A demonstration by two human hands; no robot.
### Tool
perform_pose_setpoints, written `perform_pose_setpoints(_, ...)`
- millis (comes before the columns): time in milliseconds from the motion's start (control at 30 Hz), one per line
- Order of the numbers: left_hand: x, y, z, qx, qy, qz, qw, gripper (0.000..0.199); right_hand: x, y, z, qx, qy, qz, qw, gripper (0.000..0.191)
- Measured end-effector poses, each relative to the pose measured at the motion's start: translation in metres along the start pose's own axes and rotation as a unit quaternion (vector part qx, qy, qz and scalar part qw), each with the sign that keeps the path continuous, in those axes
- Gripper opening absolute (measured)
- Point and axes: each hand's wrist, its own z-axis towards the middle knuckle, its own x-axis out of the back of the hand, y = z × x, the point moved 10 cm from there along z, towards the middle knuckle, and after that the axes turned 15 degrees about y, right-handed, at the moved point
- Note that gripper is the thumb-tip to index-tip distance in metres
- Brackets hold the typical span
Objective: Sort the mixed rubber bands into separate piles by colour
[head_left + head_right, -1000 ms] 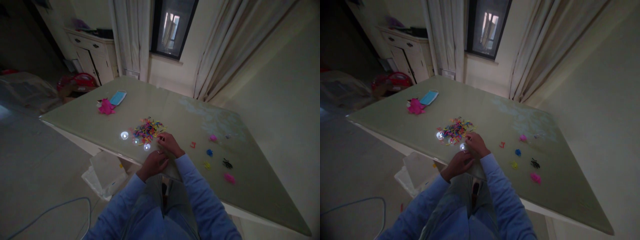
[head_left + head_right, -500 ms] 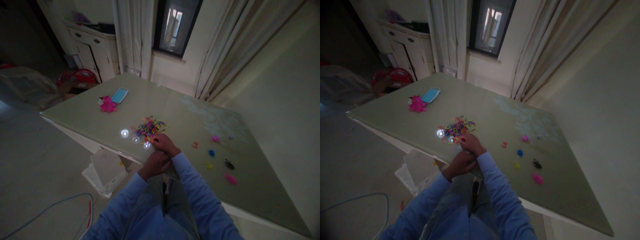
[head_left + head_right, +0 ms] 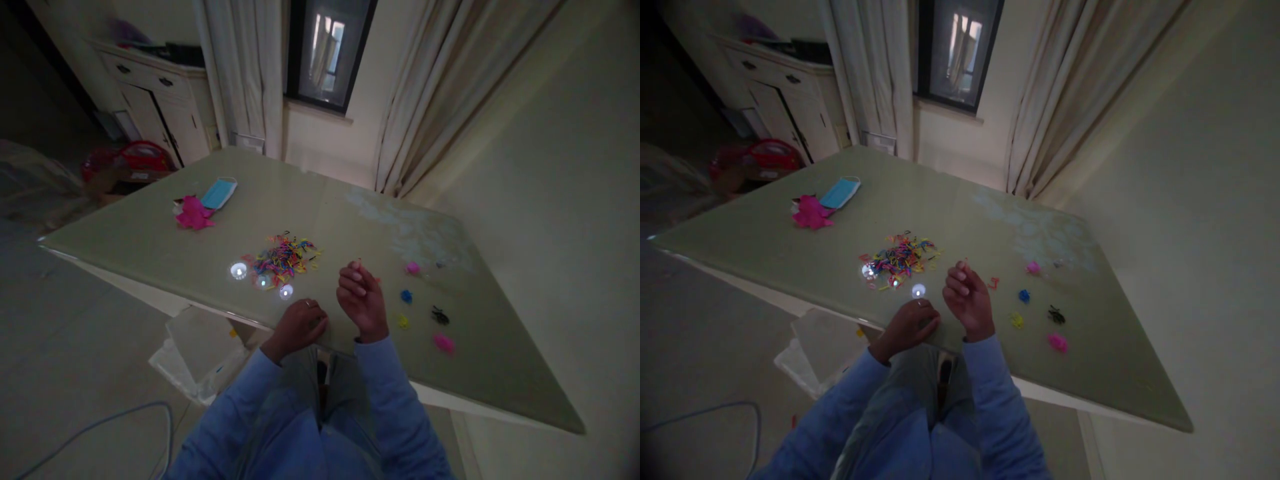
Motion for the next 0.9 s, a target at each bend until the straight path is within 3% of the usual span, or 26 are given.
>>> perform_pose_setpoints(33, 0.001, 0.000, 0.000, 0.001, 0.001, -0.003, 1.000, 0.023, 0.014, -0.004, -0.007, -0.056, 0.006, 0.089, 0.994, 0.054)
perform_pose_setpoints(100, 0.001, 0.000, 0.000, 0.004, 0.004, -0.008, 1.000, 0.023, 0.033, -0.005, -0.021, -0.167, 0.010, 0.252, 0.953, 0.043)
perform_pose_setpoints(167, 0.001, -0.001, 0.000, 0.007, 0.007, -0.007, 1.000, 0.022, 0.043, -0.003, -0.032, -0.234, 0.007, 0.313, 0.921, 0.033)
perform_pose_setpoints(267, 0.000, -0.004, -0.001, 0.009, 0.013, -0.003, 1.000, 0.021, 0.054, 0.008, -0.039, -0.273, 0.015, 0.312, 0.910, 0.030)
perform_pose_setpoints(500, -0.001, -0.006, 0.001, 0.014, 0.014, 0.004, 1.000, 0.024, 0.085, 0.036, -0.045, -0.273, 0.039, 0.271, 0.922, 0.028)
perform_pose_setpoints(600, 0.000, -0.006, 0.002, 0.016, 0.016, 0.004, 1.000, 0.023, 0.113, 0.061, -0.040, -0.251, 0.072, 0.159, 0.952, 0.027)
perform_pose_setpoints(667, -0.001, -0.006, 0.002, 0.015, 0.014, 0.007, 1.000, 0.024, 0.138, 0.079, -0.029, -0.205, 0.108, -0.018, 0.973, 0.025)
perform_pose_setpoints(733, -0.002, -0.007, 0.003, 0.014, 0.013, 0.013, 1.000, 0.025, 0.158, 0.090, -0.015, -0.134, 0.126, -0.238, 0.954, 0.020)
perform_pose_setpoints(800, -0.002, -0.007, 0.003, 0.014, 0.015, 0.018, 1.000, 0.025, 0.158, 0.102, -0.003, -0.082, 0.082, -0.397, 0.910, 0.018)
perform_pose_setpoints(900, -0.002, -0.007, 0.003, 0.010, 0.020, 0.020, 1.000, 0.025, 0.140, 0.123, 0.006, -0.058, -0.009, -0.474, 0.879, 0.017)
